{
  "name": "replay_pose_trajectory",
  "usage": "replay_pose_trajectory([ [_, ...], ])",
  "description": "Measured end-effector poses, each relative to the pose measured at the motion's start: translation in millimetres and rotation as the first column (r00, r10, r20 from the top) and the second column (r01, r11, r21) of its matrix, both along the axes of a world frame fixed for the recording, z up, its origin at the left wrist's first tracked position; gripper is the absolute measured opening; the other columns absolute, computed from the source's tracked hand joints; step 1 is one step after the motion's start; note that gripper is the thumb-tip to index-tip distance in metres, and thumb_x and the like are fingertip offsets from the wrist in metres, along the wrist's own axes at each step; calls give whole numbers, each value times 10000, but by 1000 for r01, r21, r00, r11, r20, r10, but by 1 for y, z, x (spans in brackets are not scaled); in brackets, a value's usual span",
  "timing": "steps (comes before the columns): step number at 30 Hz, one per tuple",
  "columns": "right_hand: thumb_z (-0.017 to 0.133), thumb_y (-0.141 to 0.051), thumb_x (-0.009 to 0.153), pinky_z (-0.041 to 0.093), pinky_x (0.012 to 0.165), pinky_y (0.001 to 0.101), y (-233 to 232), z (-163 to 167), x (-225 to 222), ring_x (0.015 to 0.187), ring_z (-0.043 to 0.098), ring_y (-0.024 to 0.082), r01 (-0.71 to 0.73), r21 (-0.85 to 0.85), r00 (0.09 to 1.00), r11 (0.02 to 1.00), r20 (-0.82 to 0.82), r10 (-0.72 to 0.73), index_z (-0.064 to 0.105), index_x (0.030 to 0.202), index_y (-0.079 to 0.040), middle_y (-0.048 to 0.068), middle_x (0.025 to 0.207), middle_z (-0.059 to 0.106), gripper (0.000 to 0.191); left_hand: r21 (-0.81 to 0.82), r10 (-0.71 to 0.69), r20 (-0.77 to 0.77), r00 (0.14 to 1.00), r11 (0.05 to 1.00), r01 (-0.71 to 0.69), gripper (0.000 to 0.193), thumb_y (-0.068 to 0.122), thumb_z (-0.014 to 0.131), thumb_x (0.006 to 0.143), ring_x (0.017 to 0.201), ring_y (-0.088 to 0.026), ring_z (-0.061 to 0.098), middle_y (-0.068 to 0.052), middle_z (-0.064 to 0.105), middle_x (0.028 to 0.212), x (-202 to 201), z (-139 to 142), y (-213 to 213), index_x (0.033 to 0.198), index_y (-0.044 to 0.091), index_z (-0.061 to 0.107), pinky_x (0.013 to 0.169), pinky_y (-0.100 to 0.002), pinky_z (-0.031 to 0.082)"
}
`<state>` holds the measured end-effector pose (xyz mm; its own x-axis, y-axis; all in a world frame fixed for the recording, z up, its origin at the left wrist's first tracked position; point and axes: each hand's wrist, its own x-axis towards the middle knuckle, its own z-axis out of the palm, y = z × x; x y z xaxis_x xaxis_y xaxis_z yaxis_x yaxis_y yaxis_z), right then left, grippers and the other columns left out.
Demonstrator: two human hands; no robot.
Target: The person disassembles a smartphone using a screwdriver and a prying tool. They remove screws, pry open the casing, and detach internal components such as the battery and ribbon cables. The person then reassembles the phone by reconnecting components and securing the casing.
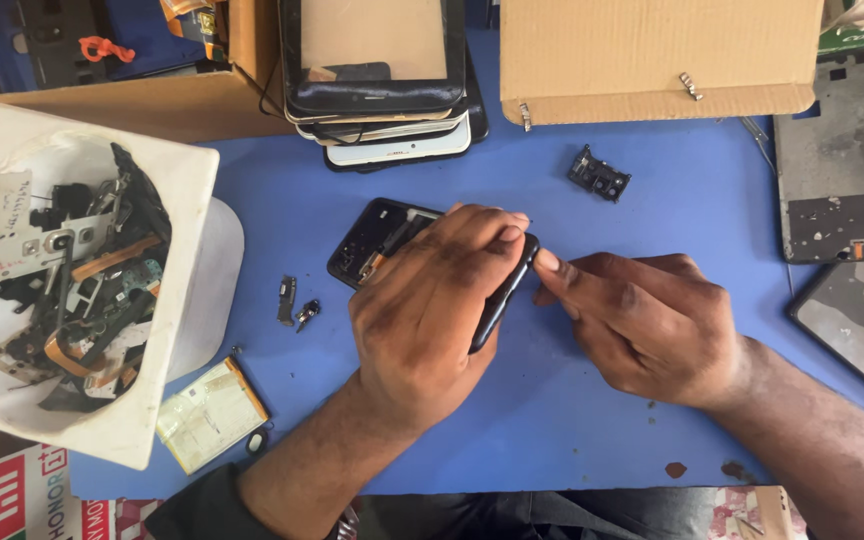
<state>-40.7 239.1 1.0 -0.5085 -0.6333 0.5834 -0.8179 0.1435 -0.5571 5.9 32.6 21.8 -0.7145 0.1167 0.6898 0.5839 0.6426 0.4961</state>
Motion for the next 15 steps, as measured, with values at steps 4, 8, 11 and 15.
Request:
replay_pose_trajectory([
  [4, 646, 186, 788, 567, 552, 376, 3, 3, -1, 623, 703, 232, 28, 38, 998, 999, -59, -26, 632, 1162, 90, 142, 754, 695, 387, 6, -28, 18, 999, 1000, 28, 194, -71, 761, 982, 1079, -284, 755, -150, 727, 1120, 2, 4, -1, 1102, -25, 616, 899, -358, 647],
  [8, 663, 169, 831, 597, 571, 341, 4, 4, -3, 666, 730, 217, 8, 14, 997, 1000, -82, -7, 622, 1167, 80, 136, 786, 698, 350, -8, -44, 8, 999, 999, 44, 202, -66, 752, 973, 1103, -288, 757, -148, 732, 1136, -1, 5, -3, 1117, -24, 616, 955, -394, 649],
  [11, 659, 167, 836, 603, 569, 325, 4, 4, -3, 670, 735, 208, 16, 23, 995, 1000, -101, -14, 616, 1183, 75, 145, 815, 710, 361, 3, -50, 12, 999, 999, 50, 203, -61, 755, 974, 1095, -288, 760, -154, 732, 1137, -1, 4, -3, 1120, -27, 619, 953, -396, 654],
  [15, 672, 162, 812, 592, 551, 319, 5, 5, -3, 659, 729, 205, 23, 48, 995, 999, -101, -18, 629, 1170, 64, 144, 816, 717, 374, 15, -56, 11, 998, 998, 56, 208, -56, 757, 976, 1108, -298, 759, -158, 731, 1144, -1, 3, -3, 1130, -30, 620, 950, -394, 655],
])
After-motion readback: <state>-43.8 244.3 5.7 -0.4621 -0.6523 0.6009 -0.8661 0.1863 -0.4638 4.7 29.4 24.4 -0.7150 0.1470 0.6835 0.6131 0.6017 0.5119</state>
